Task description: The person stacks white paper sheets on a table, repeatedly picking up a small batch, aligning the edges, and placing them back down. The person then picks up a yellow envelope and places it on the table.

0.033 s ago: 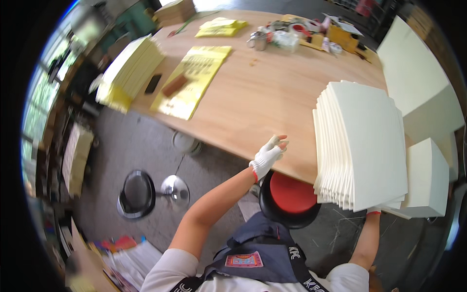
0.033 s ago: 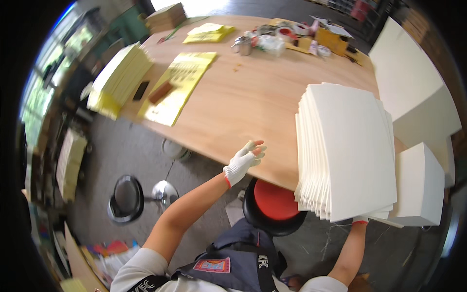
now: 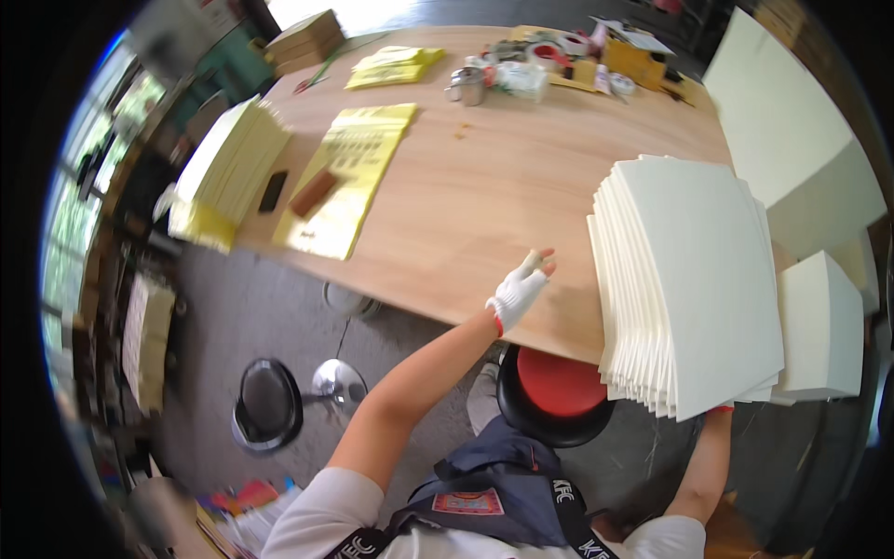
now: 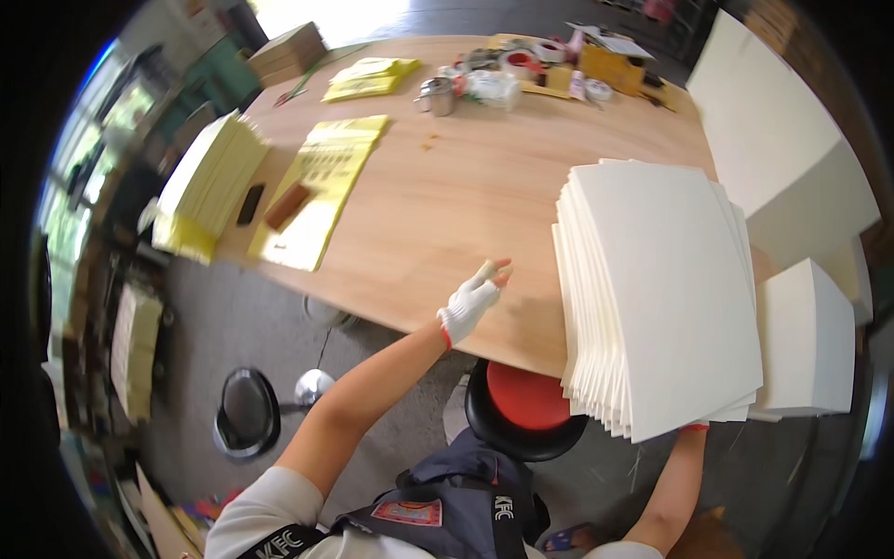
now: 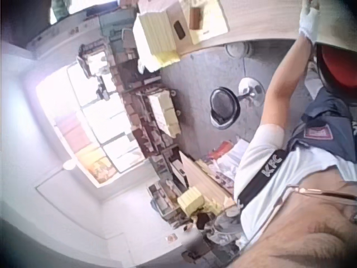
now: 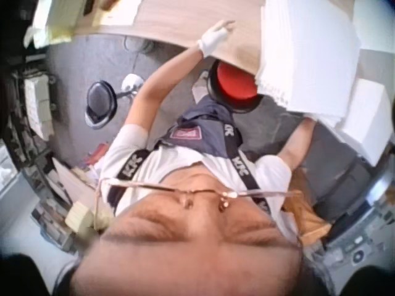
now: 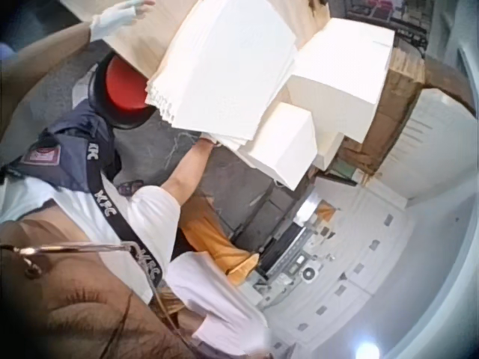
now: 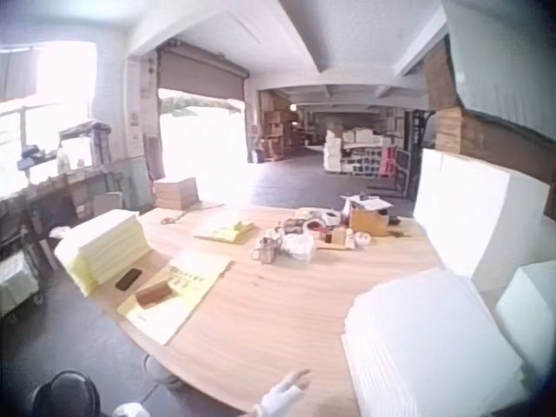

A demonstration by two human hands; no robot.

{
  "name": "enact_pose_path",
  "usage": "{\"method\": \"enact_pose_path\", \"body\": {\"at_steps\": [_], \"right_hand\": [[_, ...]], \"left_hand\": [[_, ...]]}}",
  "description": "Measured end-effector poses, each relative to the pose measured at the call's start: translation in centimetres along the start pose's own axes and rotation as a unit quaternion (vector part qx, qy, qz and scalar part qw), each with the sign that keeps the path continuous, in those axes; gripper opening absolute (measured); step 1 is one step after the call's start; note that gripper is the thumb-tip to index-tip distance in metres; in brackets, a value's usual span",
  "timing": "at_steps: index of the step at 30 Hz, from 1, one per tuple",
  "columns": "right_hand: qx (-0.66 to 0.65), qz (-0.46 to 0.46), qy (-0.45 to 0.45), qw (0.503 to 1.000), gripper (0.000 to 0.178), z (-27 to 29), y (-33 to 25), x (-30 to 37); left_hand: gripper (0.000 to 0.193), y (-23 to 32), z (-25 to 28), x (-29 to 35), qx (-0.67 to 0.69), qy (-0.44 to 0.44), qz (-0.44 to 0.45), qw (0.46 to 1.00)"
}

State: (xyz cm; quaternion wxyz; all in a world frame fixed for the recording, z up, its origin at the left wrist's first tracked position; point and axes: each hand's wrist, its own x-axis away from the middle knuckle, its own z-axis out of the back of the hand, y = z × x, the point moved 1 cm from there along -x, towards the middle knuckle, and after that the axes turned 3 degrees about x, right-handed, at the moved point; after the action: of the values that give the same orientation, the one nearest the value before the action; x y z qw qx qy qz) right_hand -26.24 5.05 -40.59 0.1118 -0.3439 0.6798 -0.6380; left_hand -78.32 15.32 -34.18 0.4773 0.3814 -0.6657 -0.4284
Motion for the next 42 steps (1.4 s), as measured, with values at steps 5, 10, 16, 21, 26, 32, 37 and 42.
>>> {"method": "enact_pose_path", "body": {"at_steps": [5, 10, 16, 21, 26, 32, 37, 42], "right_hand": [[0.005, 0.006, 0.09, 0.996, 0.055, 2.7, 2.0, 3.6], [0.006, 0.014, 0.167, 0.986, 0.055, 4.7, 4.9, 10.5], [-0.008, -0.012, 0.24, 0.971, 0.054, 3.5, 9.3, 17.5], [-0.023, -0.022, 0.265, 0.964, 0.054, 0.2, 11.7, 21.3], [-0.048, -0.027, 0.279, 0.959, 0.054, -5.1, 14.0, 26.2], [-0.08, -0.034, 0.285, 0.955, 0.053, -11.9, 16.8, 31.8], [-0.101, -0.045, 0.29, 0.951, 0.053, -15.9, 18.8, 34.7], [-0.113, -0.053, 0.285, 0.951, 0.053, -18.8, 19.9, 35.8]], "left_hand": [[0.078, 0.7, -1.3, -14.8, -0.041, -0.058, -0.045, 0.996], [0.082, 2.5, -6.0, -26.3, 0.047, -0.156, -0.062, 0.985], [0.046, 2.5, -8.4, -30.4, 0.192, -0.145, 0.002, 0.971], [0.044, 3.9, -5.0, -29.2, 0.187, -0.12, 0.037, 0.974], [0.042, 3.3, 3.3, -28.9, 0.191, -0.142, -0.001, 0.971], [0.034, 3.4, 15.8, -28.8, 0.208, -0.093, 0.008, 0.974], [0.039, 6.1, 24.2, -26.7, 0.209, -0.093, 0.017, 0.973], [0.042, 6.5, 28.3, -25.9, 0.186, -0.084, 0.035, 0.978]]}}
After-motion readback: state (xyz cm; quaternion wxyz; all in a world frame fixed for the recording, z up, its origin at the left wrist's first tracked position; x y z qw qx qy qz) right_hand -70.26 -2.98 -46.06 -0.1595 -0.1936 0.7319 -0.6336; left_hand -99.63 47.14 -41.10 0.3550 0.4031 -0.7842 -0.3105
